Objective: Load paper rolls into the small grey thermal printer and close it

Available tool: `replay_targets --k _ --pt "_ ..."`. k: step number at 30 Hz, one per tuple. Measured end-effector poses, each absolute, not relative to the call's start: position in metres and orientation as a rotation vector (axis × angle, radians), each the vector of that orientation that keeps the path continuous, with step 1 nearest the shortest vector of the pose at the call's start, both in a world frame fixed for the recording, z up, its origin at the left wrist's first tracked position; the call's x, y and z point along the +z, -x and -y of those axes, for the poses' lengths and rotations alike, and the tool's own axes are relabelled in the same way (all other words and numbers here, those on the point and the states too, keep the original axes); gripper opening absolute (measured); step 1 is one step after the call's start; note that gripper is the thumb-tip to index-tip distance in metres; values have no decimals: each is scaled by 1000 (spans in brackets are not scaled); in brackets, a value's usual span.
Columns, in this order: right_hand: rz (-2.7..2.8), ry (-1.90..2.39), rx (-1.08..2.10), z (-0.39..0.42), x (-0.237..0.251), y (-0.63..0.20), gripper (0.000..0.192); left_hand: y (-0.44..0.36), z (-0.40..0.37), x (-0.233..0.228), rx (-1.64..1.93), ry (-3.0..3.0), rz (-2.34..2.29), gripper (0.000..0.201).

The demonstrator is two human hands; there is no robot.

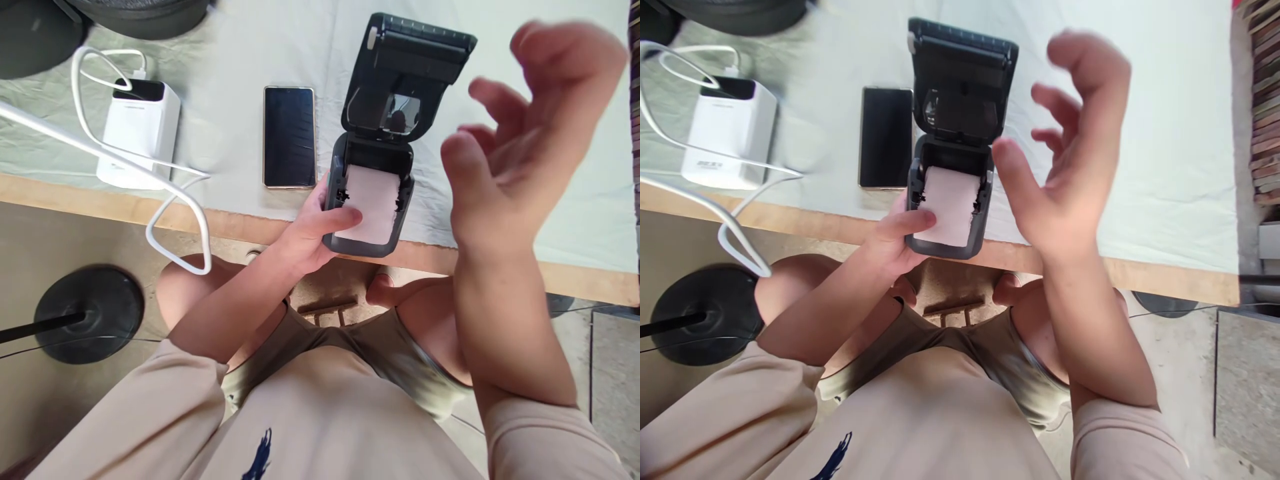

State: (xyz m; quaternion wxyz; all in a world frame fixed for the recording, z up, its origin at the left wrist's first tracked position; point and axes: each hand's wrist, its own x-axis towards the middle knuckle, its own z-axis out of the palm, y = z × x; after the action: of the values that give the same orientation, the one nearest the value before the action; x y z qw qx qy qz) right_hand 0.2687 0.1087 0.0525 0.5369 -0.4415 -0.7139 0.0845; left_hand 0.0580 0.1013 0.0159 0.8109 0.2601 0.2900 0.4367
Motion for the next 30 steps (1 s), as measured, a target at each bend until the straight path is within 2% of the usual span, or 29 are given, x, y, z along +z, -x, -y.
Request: replay_targets --k 3,7,11,16,24,28,30 --pt "1627 1017 430 -122 50 -267 61 -58 -101 18 935 -568 -625 78" --pt "1452 1055 554 -115 56 -255 52 -57 -100 19 945 -559 -626 94" --pt "1461 1157 902 -104 55 -250 41 -55 -97 18 930 -538 -612 95" --pt "1503 1204 1174 -95 50 -245 65 -54 -97 16 944 -554 -543 83" --pt "1703 1224 863 -91 23 -249 58 -58 -97 13 935 -508 -522 39" --pt "1729 1197 728 -94 28 -265 46 -65 -99 15 903 -471 -564 49" --pt "1761 1168 663 -94 37 -271 50 -67 -101 16 908 -461 -641 48"
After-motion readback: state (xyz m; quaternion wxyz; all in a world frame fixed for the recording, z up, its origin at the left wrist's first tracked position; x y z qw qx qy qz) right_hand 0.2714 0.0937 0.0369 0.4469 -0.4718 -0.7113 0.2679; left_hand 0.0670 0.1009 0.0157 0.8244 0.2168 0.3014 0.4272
